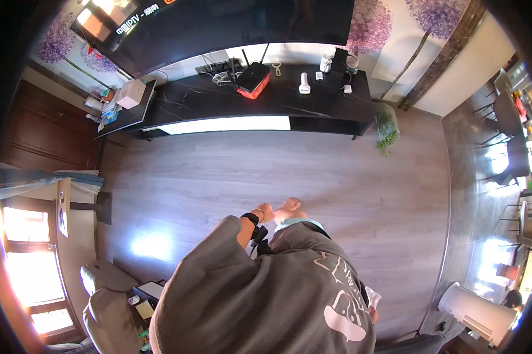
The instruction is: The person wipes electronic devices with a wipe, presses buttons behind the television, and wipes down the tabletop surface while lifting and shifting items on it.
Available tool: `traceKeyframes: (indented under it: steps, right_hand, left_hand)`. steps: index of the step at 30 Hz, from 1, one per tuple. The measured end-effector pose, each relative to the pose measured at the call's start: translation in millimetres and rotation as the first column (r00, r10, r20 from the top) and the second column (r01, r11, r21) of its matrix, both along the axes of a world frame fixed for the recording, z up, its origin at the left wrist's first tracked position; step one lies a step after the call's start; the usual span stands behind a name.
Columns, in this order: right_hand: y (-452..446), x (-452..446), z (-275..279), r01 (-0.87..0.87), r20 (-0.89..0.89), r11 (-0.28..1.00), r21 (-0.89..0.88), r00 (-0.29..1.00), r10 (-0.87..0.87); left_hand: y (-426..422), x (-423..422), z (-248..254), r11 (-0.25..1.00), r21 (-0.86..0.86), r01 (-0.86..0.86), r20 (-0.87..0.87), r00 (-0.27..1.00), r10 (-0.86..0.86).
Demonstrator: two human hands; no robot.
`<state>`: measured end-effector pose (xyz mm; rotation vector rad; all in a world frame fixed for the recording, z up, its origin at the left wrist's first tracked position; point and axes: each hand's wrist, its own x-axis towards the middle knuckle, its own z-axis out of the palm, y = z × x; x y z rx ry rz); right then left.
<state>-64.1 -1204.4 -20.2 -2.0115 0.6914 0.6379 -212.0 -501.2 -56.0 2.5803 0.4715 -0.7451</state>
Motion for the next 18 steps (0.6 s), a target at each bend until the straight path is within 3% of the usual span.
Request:
traceKeyframes:
  steps: [1, 3, 8, 10, 14, 16, 18]
  right_hand:
    - [3, -1, 7, 0.143, -0.022, 0.982, 0.12, 0.99, -0.141]
    - [-9, 0, -11, 0.166, -0.031, 0.977, 0.133, 0.986, -0.163]
    - [5, 8, 1, 0.157, 0.019, 0.968, 0.195, 0.986, -0.164]
    - [30, 17, 44, -0.211, 0.066, 0.976, 0.048, 0.976, 0.207]
    - [33, 19, 47, -0.201, 0.089, 0.978, 0.061, 0.977, 0.196]
    - [23, 21, 26, -0.21, 0.166, 0.974, -0.084, 0.961, 0.221]
    - [23, 28, 23, -0.168, 0.142, 0.984, -0.067, 0.974, 0.176]
  left_hand:
    - [-3, 5, 18, 1.0, -0.002, 0.0, 0.0, 1.0, 0.0]
    - [-11, 23, 84, 0.921, -0.163, -0.354, -0.15, 0.931, 0.332]
    - [-18, 26, 71, 0.892, -0.123, -0.435, -0.075, 0.9, 0.429]
    - [-19, 25, 68, 0.885, -0.145, -0.443, -0.066, 0.897, 0.438]
    - [-21, 19, 56, 0.864, -0.168, -0.474, -0.048, 0.88, 0.473]
    - [-21, 18, 60, 0.856, -0.166, -0.489, -0.044, 0.871, 0.489]
    - [-20, 17, 71, 0.886, -0.108, -0.451, -0.054, 0.893, 0.448]
